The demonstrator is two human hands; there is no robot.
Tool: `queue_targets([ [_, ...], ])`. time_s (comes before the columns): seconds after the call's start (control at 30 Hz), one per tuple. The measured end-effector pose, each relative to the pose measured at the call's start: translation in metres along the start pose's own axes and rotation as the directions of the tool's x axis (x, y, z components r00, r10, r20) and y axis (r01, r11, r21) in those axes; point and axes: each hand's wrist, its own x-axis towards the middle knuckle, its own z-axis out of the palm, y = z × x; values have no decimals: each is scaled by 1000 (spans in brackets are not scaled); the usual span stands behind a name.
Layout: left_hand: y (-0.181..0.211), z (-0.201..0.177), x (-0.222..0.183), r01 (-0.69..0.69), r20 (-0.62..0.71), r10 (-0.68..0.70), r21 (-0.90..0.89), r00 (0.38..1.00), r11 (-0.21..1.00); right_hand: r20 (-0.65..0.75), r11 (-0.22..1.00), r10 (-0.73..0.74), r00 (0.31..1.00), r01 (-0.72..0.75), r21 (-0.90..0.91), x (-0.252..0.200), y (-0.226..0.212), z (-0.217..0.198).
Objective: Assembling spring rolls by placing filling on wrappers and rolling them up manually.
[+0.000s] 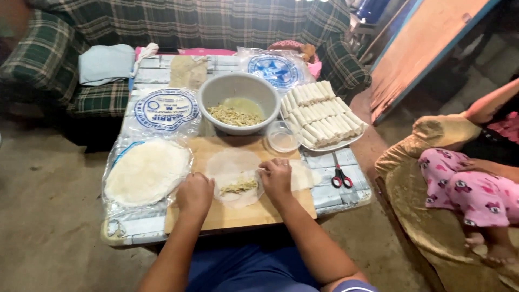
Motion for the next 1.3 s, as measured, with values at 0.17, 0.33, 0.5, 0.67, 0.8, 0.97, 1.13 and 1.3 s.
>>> queue_targets([
  [0.17, -6, 11, 8, -7, 59, 9, -29, 998, 1000, -41, 953, -148, 988, 153, 262, -1, -12, 3],
  [0.33, 18, -37, -13, 75, 80, -60, -206, 995, 976, 40, 937, -236, 971, 216, 275, 2, -42, -21],
  [0.5, 29, -69, -29, 219, 179, -139, -577, 974, 787, 186, 944, -271, 945, 223, 242, -3, -48, -17],
  [0.67, 14, -36, -33, 38, -28, -71, -621, 997, 783, 154, 921, -275, 949, 214, 327, 0, -50, -20],
  [0.8, 10, -16, -31, -8, -104, -73, -619, 992, 785, 207, 935, -265, 942, 198, 295, 1, -49, -22],
  [0.97, 10, -19, -33, -3, -102, -78, -629, 992, 777, 172, 903, -245, 954, 159, 400, 9, -52, -28],
  [1.13, 10, -19, -33, 31, -71, -99, -638, 993, 770, 199, 886, -183, 963, 74, 457, 18, -44, -24],
  [1.3, 9, -11, -31, 8, -94, -91, -648, 991, 762, 290, 862, -50, 956, -105, 496, 50, -71, -50],
])
